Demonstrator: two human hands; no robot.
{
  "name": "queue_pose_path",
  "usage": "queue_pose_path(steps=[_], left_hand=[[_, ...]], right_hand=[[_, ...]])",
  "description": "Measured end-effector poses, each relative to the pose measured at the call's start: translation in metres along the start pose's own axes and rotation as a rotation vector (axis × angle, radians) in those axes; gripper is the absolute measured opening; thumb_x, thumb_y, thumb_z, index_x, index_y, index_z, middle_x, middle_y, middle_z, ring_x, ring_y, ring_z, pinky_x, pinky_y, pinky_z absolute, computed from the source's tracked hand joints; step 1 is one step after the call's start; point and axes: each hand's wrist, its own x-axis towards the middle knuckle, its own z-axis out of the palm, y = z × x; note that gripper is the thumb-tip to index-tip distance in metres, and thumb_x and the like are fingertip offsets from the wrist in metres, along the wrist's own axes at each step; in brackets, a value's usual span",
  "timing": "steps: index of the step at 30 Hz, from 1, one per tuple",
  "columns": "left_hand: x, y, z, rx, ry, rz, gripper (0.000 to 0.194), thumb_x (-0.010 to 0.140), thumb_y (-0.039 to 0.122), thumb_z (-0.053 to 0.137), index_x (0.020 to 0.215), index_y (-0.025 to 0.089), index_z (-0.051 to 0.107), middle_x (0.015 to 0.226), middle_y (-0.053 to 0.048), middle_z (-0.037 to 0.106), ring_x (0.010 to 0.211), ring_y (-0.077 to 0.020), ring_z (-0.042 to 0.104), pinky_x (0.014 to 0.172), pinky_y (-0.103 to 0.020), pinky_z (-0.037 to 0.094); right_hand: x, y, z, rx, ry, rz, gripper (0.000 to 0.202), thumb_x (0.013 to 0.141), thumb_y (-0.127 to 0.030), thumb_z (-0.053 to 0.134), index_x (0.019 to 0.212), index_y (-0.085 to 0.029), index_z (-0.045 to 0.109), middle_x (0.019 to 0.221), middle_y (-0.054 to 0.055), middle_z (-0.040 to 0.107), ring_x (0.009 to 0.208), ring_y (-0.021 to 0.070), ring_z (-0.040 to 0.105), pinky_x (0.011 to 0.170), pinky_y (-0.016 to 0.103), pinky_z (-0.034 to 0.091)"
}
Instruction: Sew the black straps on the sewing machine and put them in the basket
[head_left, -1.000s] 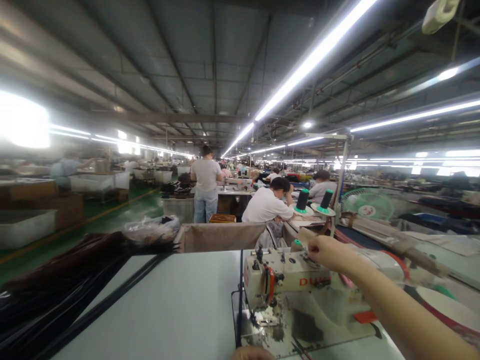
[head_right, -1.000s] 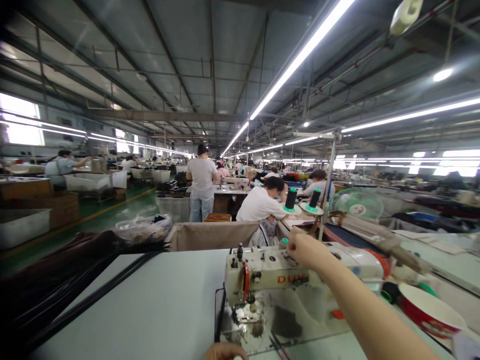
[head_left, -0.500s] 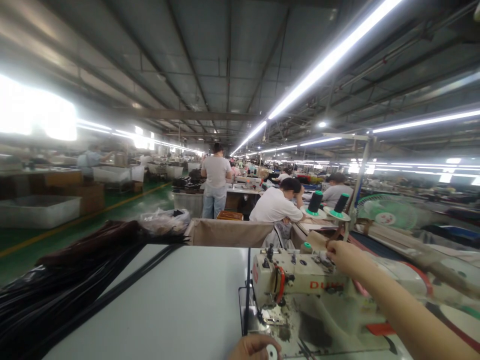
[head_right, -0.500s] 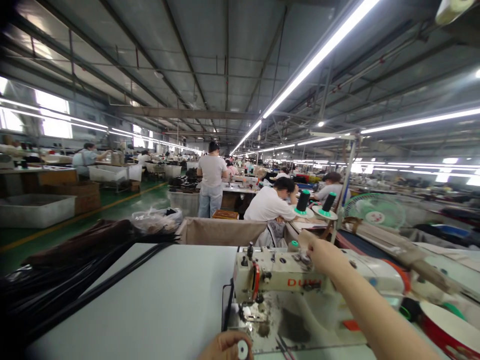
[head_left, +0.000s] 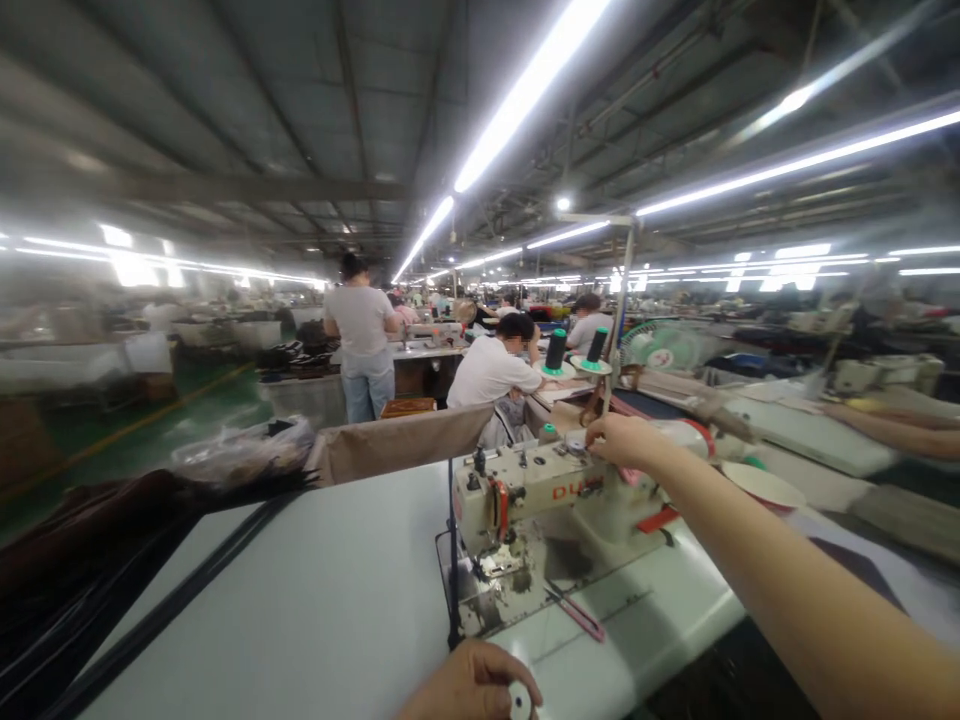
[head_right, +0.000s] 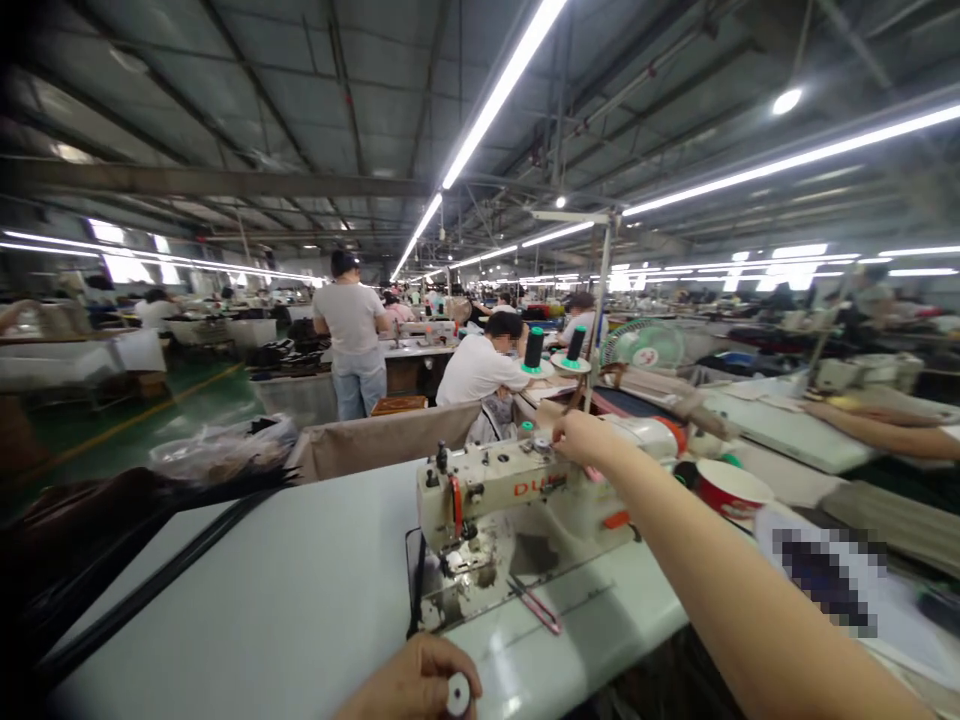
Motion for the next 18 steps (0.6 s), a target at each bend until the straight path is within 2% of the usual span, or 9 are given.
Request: queue_pose_path(steps=[3, 5, 9, 12, 15, 18], left_hand=[[0.001, -0.009, -0.002, -0.074, -0.013, -0.038, 0.061, 0.063, 0.054, 0.095, 0.100, 0.007, 0.080, 0.088, -0.016, 0.075, 0.070, -0.0142, 0.065, 0.069, -0.022, 0.047], [0.003, -0.013, -0.004, -0.058, -0.043, -0.043, 0.061, 0.065, 0.054, 0.095, 0.101, 0.007, 0.080, 0.089, -0.017, 0.076, 0.072, -0.0150, 0.067, 0.070, -0.023, 0.048], [0.004, -0.011, -0.009, 0.002, -0.068, -0.041, 0.063, 0.064, 0.056, 0.094, 0.102, 0.007, 0.080, 0.092, -0.017, 0.076, 0.075, -0.0170, 0.066, 0.072, -0.024, 0.047], [0.004, -0.012, -0.012, 0.063, -0.059, -0.047, 0.060, 0.069, 0.055, 0.091, 0.101, 0.005, 0.080, 0.094, -0.018, 0.075, 0.074, -0.0150, 0.063, 0.067, -0.022, 0.043], [0.006, -0.015, -0.012, 0.057, -0.051, -0.067, 0.061, 0.069, 0.056, 0.092, 0.100, 0.005, 0.080, 0.093, -0.018, 0.074, 0.073, -0.0142, 0.062, 0.067, -0.022, 0.043], [0.008, -0.013, -0.009, 0.009, -0.036, -0.082, 0.064, 0.066, 0.059, 0.092, 0.099, 0.006, 0.080, 0.086, -0.014, 0.071, 0.072, -0.0141, 0.061, 0.071, -0.023, 0.044]], right_hand=[[0.000, 0.006, 0.007, -0.013, -0.018, 0.028, 0.012, 0.086, -0.024, 0.069, 0.087, -0.022, 0.080, 0.092, 0.007, 0.079, 0.083, 0.0206, 0.070, 0.071, 0.025, 0.046], [0.000, 0.001, 0.010, -0.031, 0.005, 0.039, 0.014, 0.089, -0.025, 0.066, 0.091, -0.021, 0.079, 0.094, 0.009, 0.078, 0.086, 0.0221, 0.070, 0.072, 0.026, 0.046], [0.004, -0.020, 0.013, -0.077, 0.077, -0.029, 0.023, 0.095, -0.022, 0.056, 0.104, -0.017, 0.077, 0.115, 0.016, 0.075, 0.102, 0.0252, 0.069, 0.085, 0.030, 0.047], [0.006, -0.028, 0.009, -0.113, 0.044, -0.108, 0.020, 0.093, -0.020, 0.059, 0.099, -0.019, 0.078, 0.109, 0.013, 0.076, 0.101, 0.0226, 0.069, 0.087, 0.027, 0.046], [0.004, -0.029, 0.004, -0.180, 0.013, -0.083, 0.017, 0.086, -0.017, 0.065, 0.097, -0.018, 0.078, 0.099, 0.014, 0.077, 0.095, 0.0241, 0.071, 0.085, 0.030, 0.047], [-0.002, -0.034, 0.005, -0.248, 0.075, -0.079, 0.029, 0.090, -0.014, 0.057, 0.113, -0.013, 0.074, 0.116, 0.022, 0.073, 0.113, 0.0297, 0.067, 0.097, 0.037, 0.043]])
